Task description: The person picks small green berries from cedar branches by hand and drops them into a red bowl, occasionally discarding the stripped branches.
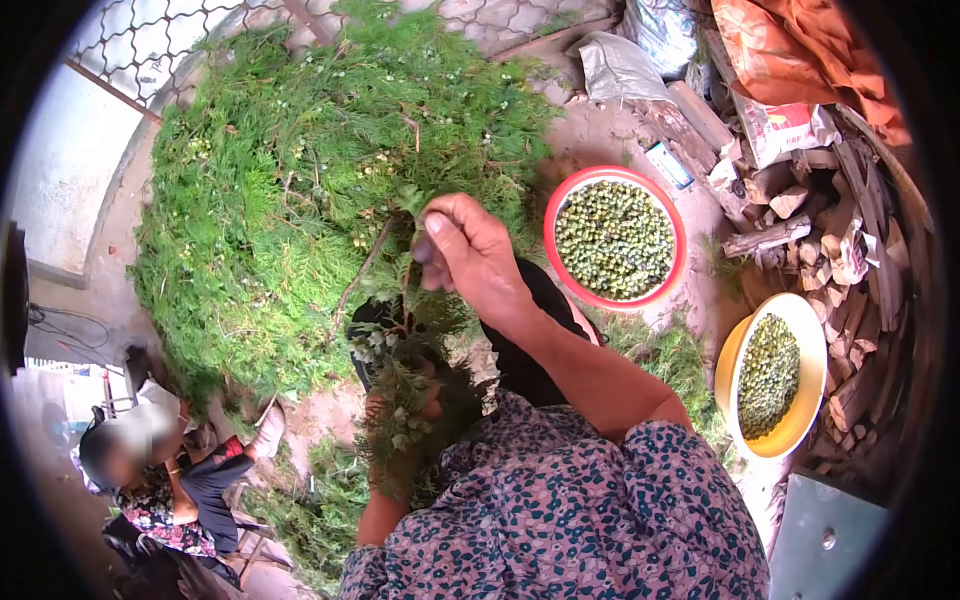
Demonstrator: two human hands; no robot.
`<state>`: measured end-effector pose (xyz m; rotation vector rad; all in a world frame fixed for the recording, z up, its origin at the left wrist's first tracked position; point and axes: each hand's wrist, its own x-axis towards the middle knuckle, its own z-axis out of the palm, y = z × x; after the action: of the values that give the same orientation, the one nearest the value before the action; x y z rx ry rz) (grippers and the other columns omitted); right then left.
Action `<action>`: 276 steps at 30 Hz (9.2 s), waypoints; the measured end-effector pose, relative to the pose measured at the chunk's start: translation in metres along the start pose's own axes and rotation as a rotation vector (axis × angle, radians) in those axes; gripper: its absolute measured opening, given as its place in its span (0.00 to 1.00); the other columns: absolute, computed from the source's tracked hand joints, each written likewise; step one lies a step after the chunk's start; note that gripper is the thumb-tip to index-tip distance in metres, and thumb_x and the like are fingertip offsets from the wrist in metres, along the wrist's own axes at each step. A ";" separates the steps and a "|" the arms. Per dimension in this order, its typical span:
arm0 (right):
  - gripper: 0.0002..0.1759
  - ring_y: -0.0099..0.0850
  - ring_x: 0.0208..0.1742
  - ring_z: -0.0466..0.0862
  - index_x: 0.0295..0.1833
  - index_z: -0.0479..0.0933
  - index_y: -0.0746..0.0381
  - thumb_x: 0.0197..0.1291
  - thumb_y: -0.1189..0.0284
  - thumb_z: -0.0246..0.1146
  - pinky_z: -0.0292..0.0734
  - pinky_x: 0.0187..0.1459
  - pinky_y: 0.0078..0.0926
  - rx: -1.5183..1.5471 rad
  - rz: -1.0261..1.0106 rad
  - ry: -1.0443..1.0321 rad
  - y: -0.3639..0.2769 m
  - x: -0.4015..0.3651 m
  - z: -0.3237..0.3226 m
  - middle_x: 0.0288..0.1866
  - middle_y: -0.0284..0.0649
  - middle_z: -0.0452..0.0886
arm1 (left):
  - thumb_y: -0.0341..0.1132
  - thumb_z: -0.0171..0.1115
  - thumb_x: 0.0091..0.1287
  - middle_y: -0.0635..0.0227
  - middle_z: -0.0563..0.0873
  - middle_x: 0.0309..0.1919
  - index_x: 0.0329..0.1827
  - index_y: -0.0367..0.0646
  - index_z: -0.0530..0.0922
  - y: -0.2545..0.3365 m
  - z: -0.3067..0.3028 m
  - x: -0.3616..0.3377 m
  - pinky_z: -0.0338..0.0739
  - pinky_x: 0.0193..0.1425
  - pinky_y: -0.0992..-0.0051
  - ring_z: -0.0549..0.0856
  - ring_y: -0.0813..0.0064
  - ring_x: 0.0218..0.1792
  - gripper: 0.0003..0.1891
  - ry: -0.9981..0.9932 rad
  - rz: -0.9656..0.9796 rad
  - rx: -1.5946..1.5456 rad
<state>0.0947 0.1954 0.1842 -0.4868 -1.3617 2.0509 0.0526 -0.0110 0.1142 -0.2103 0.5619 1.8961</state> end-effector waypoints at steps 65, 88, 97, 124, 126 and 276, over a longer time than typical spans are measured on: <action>0.06 0.21 0.24 0.73 0.41 0.75 0.62 0.60 0.73 0.59 0.63 0.22 0.18 0.513 0.313 -0.111 0.017 -0.004 -0.035 0.33 0.36 0.76 | 0.37 0.46 0.68 0.59 0.68 0.36 0.52 0.27 0.66 0.000 -0.004 0.019 0.62 0.19 0.78 0.67 0.76 0.22 0.19 -0.367 -0.194 -0.399; 0.09 0.52 0.32 0.77 0.31 0.74 0.68 0.43 0.80 0.66 0.73 0.35 0.40 -0.820 -0.544 0.345 0.092 0.032 -0.045 0.33 0.53 0.76 | 0.29 0.63 0.53 0.62 0.66 0.37 0.56 0.28 0.63 -0.012 0.000 0.014 0.64 0.23 0.80 0.68 0.78 0.26 0.28 -0.311 -0.162 -0.364; 0.08 0.25 0.32 0.79 0.45 0.73 0.64 0.59 0.79 0.59 0.74 0.30 0.21 0.238 0.230 0.092 0.067 0.028 -0.083 0.35 0.35 0.77 | 0.27 0.61 0.49 0.60 0.67 0.38 0.56 0.28 0.65 -0.002 -0.011 0.017 0.67 0.25 0.78 0.69 0.75 0.27 0.28 -0.305 -0.087 -0.392; 0.15 0.36 0.36 0.78 0.43 0.77 0.66 0.47 0.74 0.67 0.72 0.37 0.27 -0.715 -0.192 -0.397 0.052 -0.036 -0.030 0.33 0.44 0.77 | 0.30 0.67 0.55 0.74 0.78 0.25 0.38 0.44 0.76 -0.003 0.050 0.045 0.69 0.18 0.82 0.76 0.82 0.20 0.09 0.452 0.286 0.698; 0.14 0.42 0.36 0.79 0.40 0.77 0.66 0.45 0.73 0.65 0.74 0.38 0.31 -0.681 -0.160 -0.391 0.051 -0.037 -0.029 0.34 0.47 0.78 | 0.30 0.66 0.56 0.73 0.78 0.25 0.38 0.44 0.76 0.003 0.039 0.047 0.69 0.18 0.82 0.75 0.82 0.20 0.09 0.430 0.245 0.709; 0.09 0.20 0.26 0.76 0.45 0.76 0.62 0.60 0.72 0.61 0.70 0.24 0.15 0.064 -0.001 0.380 0.030 -0.004 -0.134 0.33 0.34 0.79 | 0.25 0.56 0.61 0.69 0.84 0.31 0.41 0.36 0.80 -0.008 0.034 0.022 0.73 0.37 0.80 0.79 0.82 0.31 0.08 0.253 0.612 1.500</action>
<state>0.1700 0.2764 0.1035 -0.8002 -1.0648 1.8741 0.0548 0.0259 0.1326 0.7842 2.2015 1.4811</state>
